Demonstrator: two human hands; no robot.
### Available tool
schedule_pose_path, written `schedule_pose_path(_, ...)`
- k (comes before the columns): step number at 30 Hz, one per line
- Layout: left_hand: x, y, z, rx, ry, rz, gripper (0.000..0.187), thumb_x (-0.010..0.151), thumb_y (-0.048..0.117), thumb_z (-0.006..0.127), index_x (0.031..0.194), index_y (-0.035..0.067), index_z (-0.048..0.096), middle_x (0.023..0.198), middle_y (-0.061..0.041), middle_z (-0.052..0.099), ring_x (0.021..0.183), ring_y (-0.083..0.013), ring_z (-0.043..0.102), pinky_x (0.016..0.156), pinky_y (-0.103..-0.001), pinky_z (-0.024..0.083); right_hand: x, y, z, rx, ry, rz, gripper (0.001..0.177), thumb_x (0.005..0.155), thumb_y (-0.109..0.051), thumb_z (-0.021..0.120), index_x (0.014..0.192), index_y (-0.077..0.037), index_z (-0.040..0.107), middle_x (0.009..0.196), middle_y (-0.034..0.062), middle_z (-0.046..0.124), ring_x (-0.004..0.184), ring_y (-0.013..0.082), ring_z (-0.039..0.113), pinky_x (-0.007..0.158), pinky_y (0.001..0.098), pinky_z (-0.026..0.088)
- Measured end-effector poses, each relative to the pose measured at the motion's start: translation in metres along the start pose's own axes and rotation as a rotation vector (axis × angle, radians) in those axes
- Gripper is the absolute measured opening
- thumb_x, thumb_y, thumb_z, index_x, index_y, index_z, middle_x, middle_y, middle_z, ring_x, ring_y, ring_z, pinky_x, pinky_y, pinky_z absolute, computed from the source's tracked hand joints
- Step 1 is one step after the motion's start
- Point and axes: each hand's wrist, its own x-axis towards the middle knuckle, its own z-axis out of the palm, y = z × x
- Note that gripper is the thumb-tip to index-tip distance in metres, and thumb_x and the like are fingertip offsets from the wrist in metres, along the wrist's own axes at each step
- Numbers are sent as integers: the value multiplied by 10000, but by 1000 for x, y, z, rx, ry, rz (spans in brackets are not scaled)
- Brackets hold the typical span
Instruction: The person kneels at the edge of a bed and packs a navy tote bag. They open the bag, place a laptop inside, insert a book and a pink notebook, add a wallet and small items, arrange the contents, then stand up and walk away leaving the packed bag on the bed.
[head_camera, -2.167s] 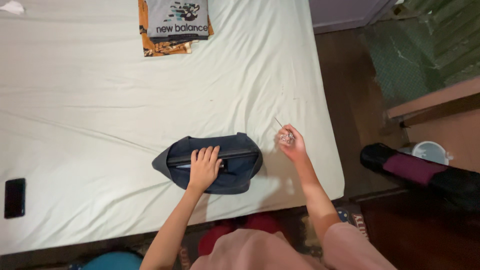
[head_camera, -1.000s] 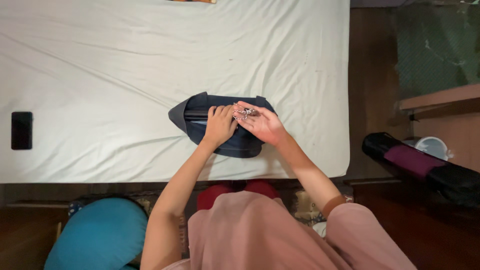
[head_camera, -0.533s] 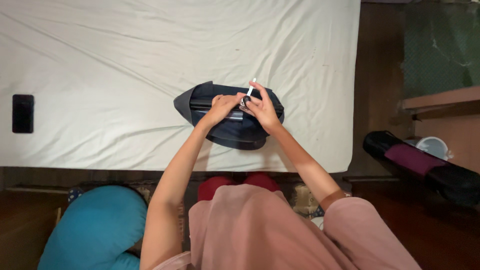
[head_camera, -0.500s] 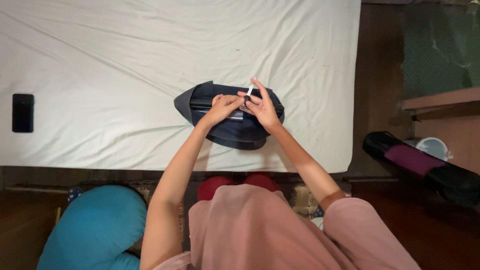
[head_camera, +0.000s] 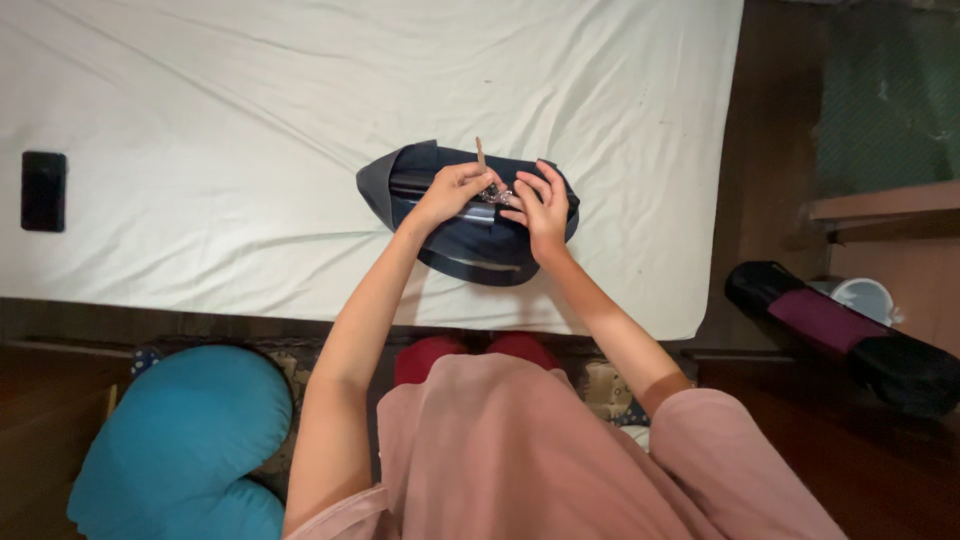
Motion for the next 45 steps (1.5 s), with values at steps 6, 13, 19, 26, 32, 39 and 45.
schedule_pose_path(6,1,-5,0,-146,60,-6,260,1074,235,572,1110,5,686,998,-58,762,964,-116,713,892,-260,554,1,19,-17,-239,4,-225,437,892,45,747,1272,-11,541,1065,120,595,859,226,727,614,331,606)
schedule_pose_path(13,-10,23,-5,-220,42,-77,294,1075,237,554,1254,39,679,843,3,657,783,-73,639,751,-244,552,-17,35,-27,-1067,-479,-619,230,957,-106,740,1179,-65,700,1088,175,742,978,318,734,854,385,590)
schedule_pose_path(19,-24,53,-29,-120,-78,-97,344,1027,199,667,1332,44,703,886,11,687,789,-49,621,732,-224,528,-20,51,-12,-1295,-802,-446,520,957,-255,655,1414,-39,532,1162,276,687,1023,438,675,853,490,537)
schedule_pose_path(26,-35,64,-61,297,-314,-338,285,939,201,732,1206,112,778,879,-21,743,759,-85,636,683,-248,530,7,62,-6,-1153,-840,-514,727,920,-87,686,1570,-185,376,1012,275,712,881,415,722,760,464,575)
schedule_pose_path(32,-38,12,-53,1062,-252,-17,197,846,214,738,990,122,837,975,-145,773,866,-328,717,764,-415,557,19,66,-10,-1303,-809,-145,1061,799,25,711,1665,-235,157,753,210,656,662,354,659,706,460,546)
schedule_pose_path(39,-12,-80,-35,1623,-102,-422,217,935,150,628,1027,153,825,1085,-70,786,991,-278,754,723,-435,599,29,68,-4,-1406,-844,-131,1096,779,24,716,1668,-237,131,755,235,649,666,379,649,712,478,532)
schedule_pose_path(45,13,-120,-20,1656,-197,-844,409,974,320,488,1282,139,686,1322,-49,664,1187,-277,638,938,-420,484,21,67,-5,-1405,-826,-59,1106,786,22,709,1664,-291,113,802,258,675,720,399,676,742,484,541)
